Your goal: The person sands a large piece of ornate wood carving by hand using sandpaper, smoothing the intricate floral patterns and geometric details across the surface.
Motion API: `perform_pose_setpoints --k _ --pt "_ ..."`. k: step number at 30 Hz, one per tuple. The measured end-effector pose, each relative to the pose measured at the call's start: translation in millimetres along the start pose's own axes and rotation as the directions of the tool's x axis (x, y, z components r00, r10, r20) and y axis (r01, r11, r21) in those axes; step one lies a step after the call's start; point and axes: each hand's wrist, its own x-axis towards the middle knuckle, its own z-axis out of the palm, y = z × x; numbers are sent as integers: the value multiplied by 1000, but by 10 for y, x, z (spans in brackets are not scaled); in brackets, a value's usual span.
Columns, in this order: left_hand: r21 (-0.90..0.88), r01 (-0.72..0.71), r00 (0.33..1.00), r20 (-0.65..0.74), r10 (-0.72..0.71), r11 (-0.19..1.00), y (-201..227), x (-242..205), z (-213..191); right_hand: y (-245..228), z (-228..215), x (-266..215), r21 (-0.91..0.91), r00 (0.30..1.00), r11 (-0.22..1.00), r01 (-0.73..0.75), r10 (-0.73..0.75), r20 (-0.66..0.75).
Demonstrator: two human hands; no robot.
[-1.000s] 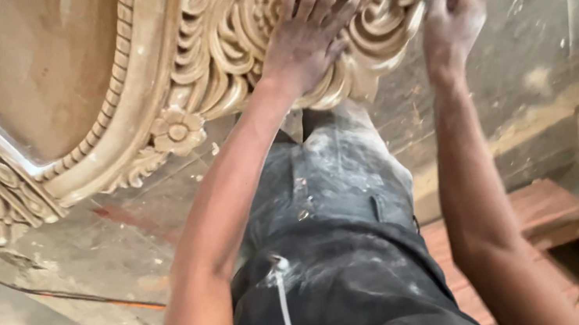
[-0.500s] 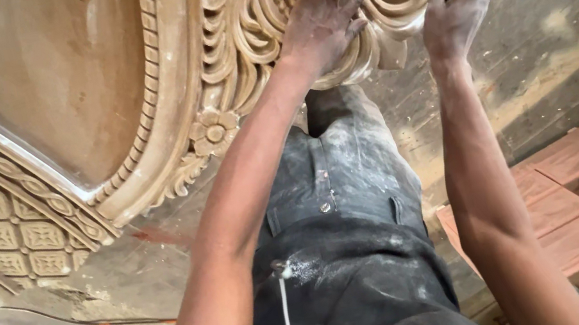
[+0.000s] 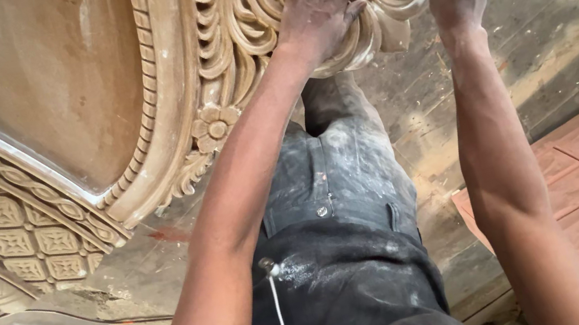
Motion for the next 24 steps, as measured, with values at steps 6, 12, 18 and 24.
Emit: perform_pose_setpoints --k 6,12,18,24 --pt "-67 29 996 87 -23 997 7 -10 -94 147 114 34 -80 997 994 -78 77 -6" --pt "-130 32 993 117 -17 991 -18 -40 -22 29 242 -242 -187 992 982 -34 11 -123" --pt "-1 -66 992 -111 65 998 -55 -11 26 21 31 -218 -14 956 957 -290 290 51" --pt "-69 -19 998 51 22 997 -78 6 98 216 182 16 111 989 984 -141 145 -27"
